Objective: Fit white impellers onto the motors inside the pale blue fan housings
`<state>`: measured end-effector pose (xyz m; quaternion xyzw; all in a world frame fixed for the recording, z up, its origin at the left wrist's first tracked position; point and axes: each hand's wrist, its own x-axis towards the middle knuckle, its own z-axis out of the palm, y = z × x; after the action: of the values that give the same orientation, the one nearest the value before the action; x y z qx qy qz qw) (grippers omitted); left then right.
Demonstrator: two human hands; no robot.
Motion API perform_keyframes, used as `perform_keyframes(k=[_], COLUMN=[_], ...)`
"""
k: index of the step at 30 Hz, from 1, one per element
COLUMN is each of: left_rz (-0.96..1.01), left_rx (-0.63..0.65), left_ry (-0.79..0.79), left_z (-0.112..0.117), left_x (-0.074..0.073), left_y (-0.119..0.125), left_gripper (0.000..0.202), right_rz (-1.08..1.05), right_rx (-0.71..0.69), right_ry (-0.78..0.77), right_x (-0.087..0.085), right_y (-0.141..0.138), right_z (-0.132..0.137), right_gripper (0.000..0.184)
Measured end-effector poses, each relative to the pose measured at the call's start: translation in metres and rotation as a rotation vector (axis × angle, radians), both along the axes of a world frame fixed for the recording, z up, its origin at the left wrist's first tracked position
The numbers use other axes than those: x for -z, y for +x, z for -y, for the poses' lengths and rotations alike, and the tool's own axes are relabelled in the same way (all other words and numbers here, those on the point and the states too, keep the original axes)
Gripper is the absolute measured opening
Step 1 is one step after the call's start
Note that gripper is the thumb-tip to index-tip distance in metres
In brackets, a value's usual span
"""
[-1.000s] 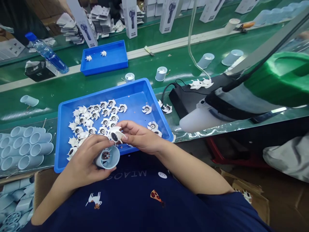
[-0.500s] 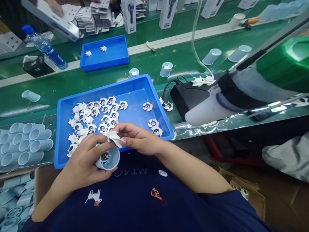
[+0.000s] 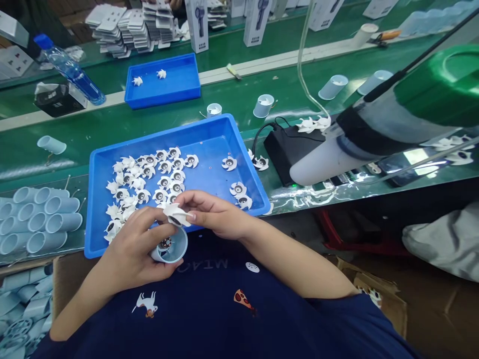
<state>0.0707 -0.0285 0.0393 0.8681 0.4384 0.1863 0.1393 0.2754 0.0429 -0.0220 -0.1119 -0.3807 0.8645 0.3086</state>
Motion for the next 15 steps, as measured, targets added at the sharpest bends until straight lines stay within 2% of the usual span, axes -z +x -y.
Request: perform_keyframes(k=[4, 11, 13, 15], left_rz=[0.069, 0.138, 0.190, 0.231], left_rx=[-0.001, -0.008, -0.051, -0.134], left_ry=[-0.044, -0.097, -0.095, -0.074], left_z=[0.0006, 0.0015, 0.0022, 0.0026], left_x=[-0.0024, -0.0006, 0.0016, 0.0045], left_y=[-0.0010, -0.0035, -0.0053, -0.0074], left_gripper=[0.037, 0.046, 0.053, 0.059], right_rz=[-0.005, -0.051, -0.012, 0.043], right_rx=[0.008, -0.019, 0.006, 0.073], right_ry=[-0.148, -0.204, -0.185, -0.055], right_x=[-0.0001, 0.0015, 0.0009, -0.0037], right_y=[-0.0017, -0.0053, -0.0039, -0.0003], right_z=[0.0020, 0.0030, 0.0029, 0.0030], right_gripper=[0.036, 0.036, 0.040, 0.038])
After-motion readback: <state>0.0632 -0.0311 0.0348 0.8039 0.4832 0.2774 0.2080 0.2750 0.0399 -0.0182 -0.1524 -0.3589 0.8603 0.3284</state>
